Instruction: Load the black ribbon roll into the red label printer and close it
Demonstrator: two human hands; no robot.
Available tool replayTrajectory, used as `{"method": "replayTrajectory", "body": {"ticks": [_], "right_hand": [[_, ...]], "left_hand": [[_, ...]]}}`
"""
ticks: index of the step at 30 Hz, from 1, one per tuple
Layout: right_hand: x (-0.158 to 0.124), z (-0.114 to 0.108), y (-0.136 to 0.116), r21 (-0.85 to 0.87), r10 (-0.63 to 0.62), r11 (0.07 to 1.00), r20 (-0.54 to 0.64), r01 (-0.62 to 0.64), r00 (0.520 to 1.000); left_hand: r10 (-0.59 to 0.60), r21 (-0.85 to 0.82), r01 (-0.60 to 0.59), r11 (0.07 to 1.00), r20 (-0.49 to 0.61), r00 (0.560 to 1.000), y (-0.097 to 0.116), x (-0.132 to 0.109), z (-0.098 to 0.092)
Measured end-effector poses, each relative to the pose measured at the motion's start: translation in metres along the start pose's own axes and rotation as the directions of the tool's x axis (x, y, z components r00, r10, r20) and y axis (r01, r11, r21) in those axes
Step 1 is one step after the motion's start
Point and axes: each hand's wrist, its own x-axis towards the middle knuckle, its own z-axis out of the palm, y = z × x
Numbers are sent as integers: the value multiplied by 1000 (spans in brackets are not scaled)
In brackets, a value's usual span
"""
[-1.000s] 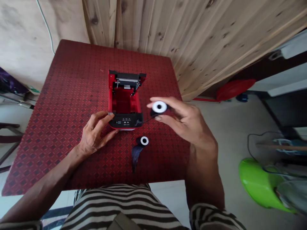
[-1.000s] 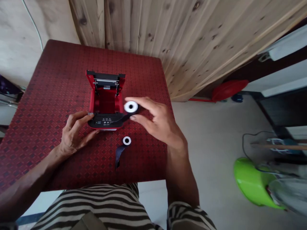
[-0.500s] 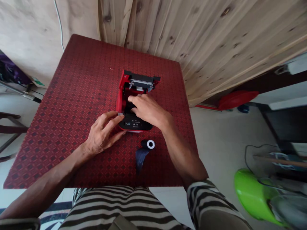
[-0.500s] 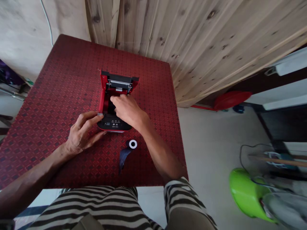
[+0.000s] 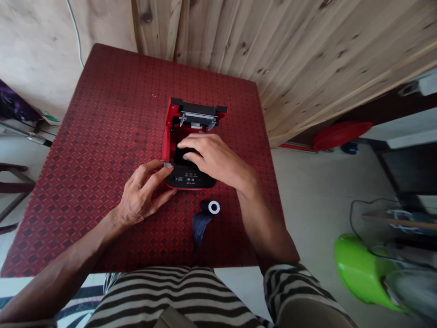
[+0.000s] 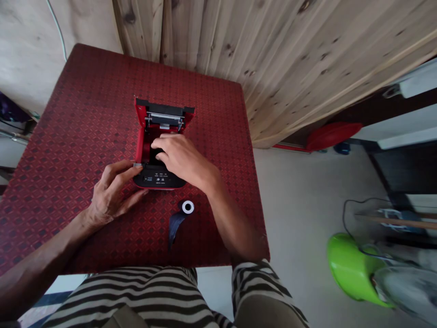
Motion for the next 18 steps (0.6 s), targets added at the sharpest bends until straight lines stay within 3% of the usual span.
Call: {"method": "replayTrajectory", "body": {"ticks": [6,13,18], "right_hand": [[-29,-3,-1,144,-49,989,30,44,998],[-22,-3,10,310,-66,948,-32,72,997],[-18,-8,15,225,-37,973,-50,48,998]], "left_hand": [[12,11,-11,1000,-21,1000,1,2,0],[-3,11,3,1000,-8,1000,1,2,-1],[-21,-72,21,997,-4,1000,2,10,-11]]}}
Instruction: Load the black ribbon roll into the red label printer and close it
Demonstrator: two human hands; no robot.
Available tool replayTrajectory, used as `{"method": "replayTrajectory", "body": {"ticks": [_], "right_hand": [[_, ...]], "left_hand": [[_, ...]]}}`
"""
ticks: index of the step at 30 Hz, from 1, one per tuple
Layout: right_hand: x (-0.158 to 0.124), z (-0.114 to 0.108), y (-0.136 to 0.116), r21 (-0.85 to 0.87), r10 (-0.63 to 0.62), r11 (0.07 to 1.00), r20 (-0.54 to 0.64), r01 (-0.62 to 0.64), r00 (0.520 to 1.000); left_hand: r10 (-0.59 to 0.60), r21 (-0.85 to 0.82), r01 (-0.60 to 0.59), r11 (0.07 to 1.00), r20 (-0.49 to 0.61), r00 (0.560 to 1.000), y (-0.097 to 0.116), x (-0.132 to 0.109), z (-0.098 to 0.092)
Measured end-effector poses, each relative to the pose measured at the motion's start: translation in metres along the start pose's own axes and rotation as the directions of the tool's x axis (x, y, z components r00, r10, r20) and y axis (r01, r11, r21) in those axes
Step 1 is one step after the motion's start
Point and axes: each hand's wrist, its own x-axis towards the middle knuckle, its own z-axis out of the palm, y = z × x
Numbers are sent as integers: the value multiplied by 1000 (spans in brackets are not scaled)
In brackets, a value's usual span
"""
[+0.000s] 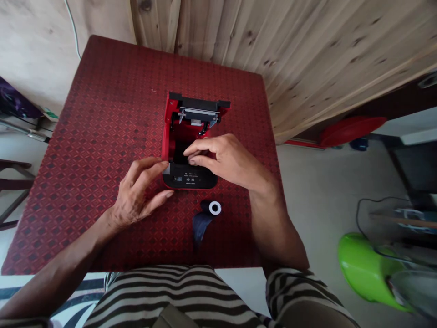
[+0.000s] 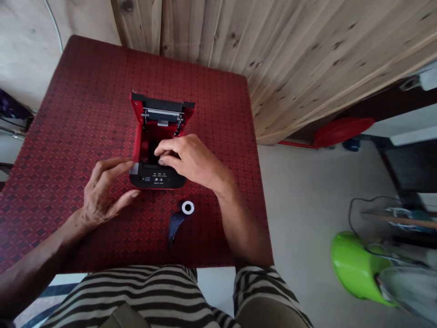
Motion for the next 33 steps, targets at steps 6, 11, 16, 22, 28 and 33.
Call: {"method": "replayTrajectory", "body": {"ticks": [6,11,16,22,28,33], "right_hand": [[24,-5,-1,-233,-49,965,281,118,959],[41,-9,-1,-189,-75,968,408,165,910],[42,-7,1,-155,-101,973,381,171,919],[37,-6,4,-153,-95,977,297,145,950],[17,-12,5,-82,-79,993,41,82,996],[9,-11,12,60,-17,998,-68,21,998]], "left_hand": [[-55,21,56,998,-59,997,-3,15,-7],[-79,33,81,996,-65,995,-8,11,-7],[-49,40,51,998,-50,998,-9,8,-9],[-26,37,28,999,-48,999,-9,7,-10],[-138,-43,134,990,-120,983,-3,30,-18],[-70,-17,72,997,113,991,-6,72,-24]]}}
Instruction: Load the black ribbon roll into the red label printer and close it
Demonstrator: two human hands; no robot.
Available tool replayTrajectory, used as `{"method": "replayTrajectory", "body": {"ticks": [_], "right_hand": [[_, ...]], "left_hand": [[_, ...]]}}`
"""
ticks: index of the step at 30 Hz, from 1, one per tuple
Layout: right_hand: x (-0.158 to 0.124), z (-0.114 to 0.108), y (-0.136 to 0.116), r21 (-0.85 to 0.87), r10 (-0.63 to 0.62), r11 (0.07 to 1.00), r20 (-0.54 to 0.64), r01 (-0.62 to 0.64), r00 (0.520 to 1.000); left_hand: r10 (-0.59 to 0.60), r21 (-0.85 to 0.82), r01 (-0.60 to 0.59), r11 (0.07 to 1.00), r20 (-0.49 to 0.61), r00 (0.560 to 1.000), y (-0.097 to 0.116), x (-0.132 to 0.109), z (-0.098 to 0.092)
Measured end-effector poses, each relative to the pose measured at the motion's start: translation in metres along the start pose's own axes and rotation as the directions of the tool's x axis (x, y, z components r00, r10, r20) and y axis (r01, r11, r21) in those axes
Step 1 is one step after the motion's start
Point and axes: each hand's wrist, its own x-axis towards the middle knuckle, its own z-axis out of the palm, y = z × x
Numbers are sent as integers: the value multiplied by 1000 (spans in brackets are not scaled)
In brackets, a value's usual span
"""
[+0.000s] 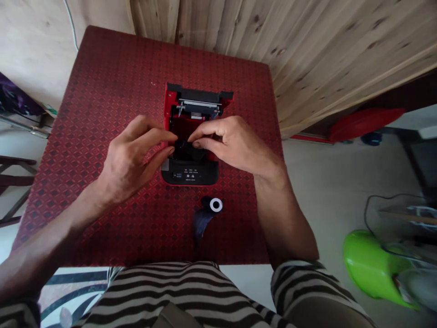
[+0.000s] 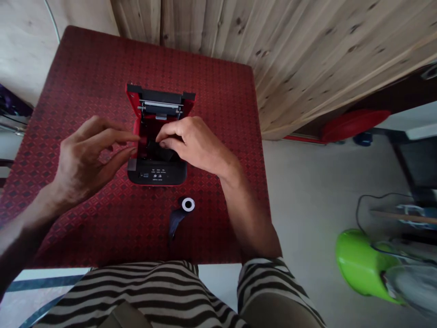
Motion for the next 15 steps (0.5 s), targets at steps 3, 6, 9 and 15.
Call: {"method": "replayTrajectory", "body": {"ticks": [3,6,9,15], "right_hand": [[0,3,5,43,12,999,-8,-12,1000],[0,5,8,65,20,998,-25,-18,999],[0,5,11,86,28,996,-47,-24,999],[-13,8,6,59,-21,998,-147,30,989]], "left_hand": [[12,98,-30,995,175,985,-2,18,3],[8,225,-76,971,290,957,-2,29,9],[36,283,-123,951,296,955,-4,34,12],[46,166,-96,981,283,958,-11,37,9]]}}
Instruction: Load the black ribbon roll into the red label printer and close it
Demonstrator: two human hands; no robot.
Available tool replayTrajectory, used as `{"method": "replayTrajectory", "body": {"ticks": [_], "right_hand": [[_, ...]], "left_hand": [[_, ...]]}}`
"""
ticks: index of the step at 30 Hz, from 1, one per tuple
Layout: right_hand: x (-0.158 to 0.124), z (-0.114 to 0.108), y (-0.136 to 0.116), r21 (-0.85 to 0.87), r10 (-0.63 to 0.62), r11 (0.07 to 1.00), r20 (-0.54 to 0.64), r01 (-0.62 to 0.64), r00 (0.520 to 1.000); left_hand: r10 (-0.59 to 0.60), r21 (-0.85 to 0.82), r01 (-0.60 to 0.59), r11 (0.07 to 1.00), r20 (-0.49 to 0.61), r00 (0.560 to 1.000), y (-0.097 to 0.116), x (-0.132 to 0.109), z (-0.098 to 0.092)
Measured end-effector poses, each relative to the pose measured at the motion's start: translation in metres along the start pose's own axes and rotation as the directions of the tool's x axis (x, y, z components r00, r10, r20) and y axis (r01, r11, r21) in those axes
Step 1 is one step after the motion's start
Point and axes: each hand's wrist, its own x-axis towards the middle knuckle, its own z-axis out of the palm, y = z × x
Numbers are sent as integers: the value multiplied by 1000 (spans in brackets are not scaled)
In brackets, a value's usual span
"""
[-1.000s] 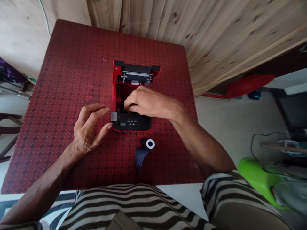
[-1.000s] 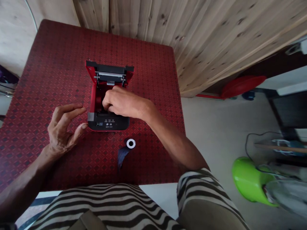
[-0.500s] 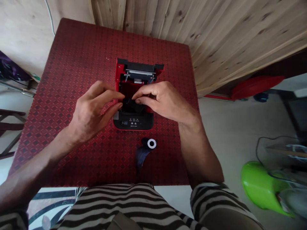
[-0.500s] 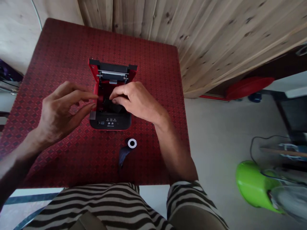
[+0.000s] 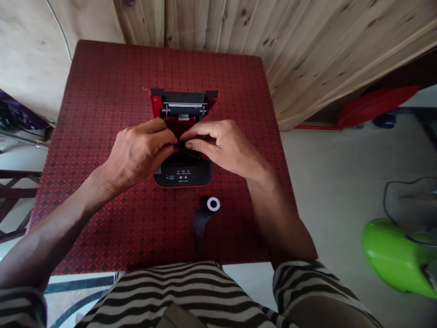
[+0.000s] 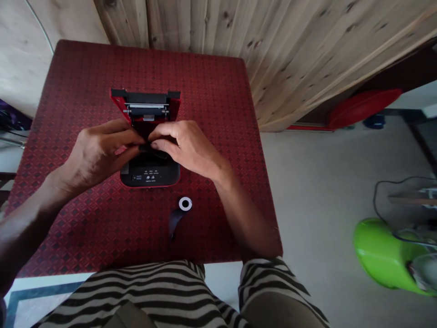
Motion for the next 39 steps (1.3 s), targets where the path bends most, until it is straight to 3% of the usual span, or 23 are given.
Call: {"method": "replayTrajectory", "body": {"ticks": [6,10,13,15,16,18,21,25,29,34,39], "right_hand": [[-24,10,-22,-281,-140,956,-166,89,976],[-39,26,-27,-437,-214,893,-209,105,954],[-51,39,-27,-460,-247,879,-211,127,946],[-58,47,-28,-469,-273,873,-249,131,929],[-61,51,-28,-478,-283,869,-269,128,920],[-66,57,-28,-496,-296,860,-298,118,907],[-69,63,-27,-499,-289,861,-323,97,901],[-70,67,-26,-503,-308,859,-353,98,883],[-70,69,-26,-517,-340,850,-397,98,853],[-71,70,-28,-469,-247,882,-378,45,892],[-72,69,-30,-452,-221,892,-370,33,903]], "left_hand": [[-45,-51,47,998,31,998,4,-1,2],[41,-140,-40,989,3,999,11,-9,-15],[68,-172,-91,981,-134,989,16,-9,-39],[54,-51,-72,996,-294,954,15,-1,-49],[70,20,-67,998,-319,945,12,5,-50],[82,103,-57,993,-254,964,5,17,-46],[-10,-16,8,1000,-145,989,0,24,-32],[3,-126,-26,992,-179,984,10,6,-22],[0,-180,-22,983,-123,992,19,-20,-13],[12,-147,-29,989,-114,993,15,-35,6],[29,-92,-41,995,-124,992,10,-40,13]]}}
